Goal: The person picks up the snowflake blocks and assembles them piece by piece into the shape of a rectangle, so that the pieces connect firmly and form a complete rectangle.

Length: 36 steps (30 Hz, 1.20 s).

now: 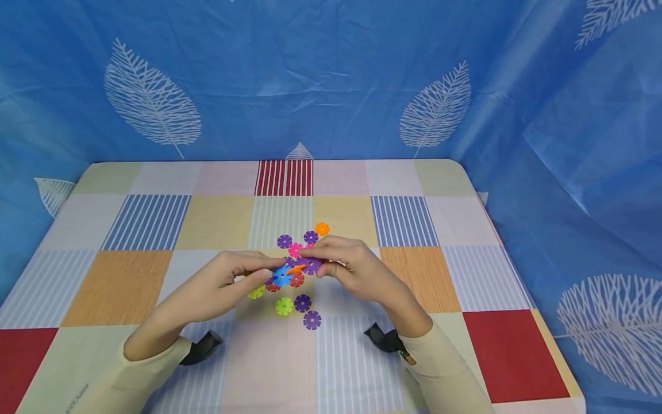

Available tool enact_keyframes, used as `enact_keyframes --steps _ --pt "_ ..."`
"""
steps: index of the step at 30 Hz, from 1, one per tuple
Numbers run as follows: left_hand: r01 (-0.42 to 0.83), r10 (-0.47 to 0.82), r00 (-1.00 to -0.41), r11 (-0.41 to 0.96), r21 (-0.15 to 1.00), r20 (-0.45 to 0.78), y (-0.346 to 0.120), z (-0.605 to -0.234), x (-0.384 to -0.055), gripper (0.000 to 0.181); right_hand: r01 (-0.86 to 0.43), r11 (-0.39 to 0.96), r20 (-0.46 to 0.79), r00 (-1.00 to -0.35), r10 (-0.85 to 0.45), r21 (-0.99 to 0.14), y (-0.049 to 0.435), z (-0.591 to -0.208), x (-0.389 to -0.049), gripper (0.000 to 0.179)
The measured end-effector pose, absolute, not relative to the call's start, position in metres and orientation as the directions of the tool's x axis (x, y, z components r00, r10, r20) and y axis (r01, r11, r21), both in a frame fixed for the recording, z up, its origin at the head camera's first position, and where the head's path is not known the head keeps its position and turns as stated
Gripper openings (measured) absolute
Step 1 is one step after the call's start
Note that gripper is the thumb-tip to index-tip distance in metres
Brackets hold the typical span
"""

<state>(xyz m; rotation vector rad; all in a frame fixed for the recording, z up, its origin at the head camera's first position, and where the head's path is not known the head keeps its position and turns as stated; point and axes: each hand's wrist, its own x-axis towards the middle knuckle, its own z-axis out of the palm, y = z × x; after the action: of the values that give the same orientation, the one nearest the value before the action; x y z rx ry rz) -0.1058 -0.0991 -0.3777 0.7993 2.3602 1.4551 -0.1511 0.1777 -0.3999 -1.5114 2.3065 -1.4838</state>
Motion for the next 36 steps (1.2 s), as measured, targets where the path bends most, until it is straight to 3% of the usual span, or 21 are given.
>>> enact_keyframes --steps 7,20,28,36 --pt "0.197 0.570 -0.821 0.340 0.920 -0.035 -0.097 -0.377 -0.106 0.030 -0.689 0.130 0.406 -0.557 -0.725 -0.713 0.181 -0.399 -0.152 0.038" --pt "0.123 0.523 -0.852 0.231 0.965 -0.016 -0.080 -0.388 -0.102 0.043 -0.622 0.052 0.464 -0.635 -0.618 -0.781 0.171 -0.404 -0.149 0.035" --pt "0.167 0.511 -0.859 0.222 0.961 0.032 -0.075 -0.397 -0.103 0.040 -0.657 0.074 0.482 -0.619 -0.620 -0.750 0.172 -0.403 -0.150 0.037" --pt "0.071 0.568 -0.819 0.232 0.970 -0.076 -0.072 -0.406 -0.106 0.042 -0.644 0.145 0.372 -0.595 -0.713 -0.752 0.170 -0.407 -0.149 0.043"
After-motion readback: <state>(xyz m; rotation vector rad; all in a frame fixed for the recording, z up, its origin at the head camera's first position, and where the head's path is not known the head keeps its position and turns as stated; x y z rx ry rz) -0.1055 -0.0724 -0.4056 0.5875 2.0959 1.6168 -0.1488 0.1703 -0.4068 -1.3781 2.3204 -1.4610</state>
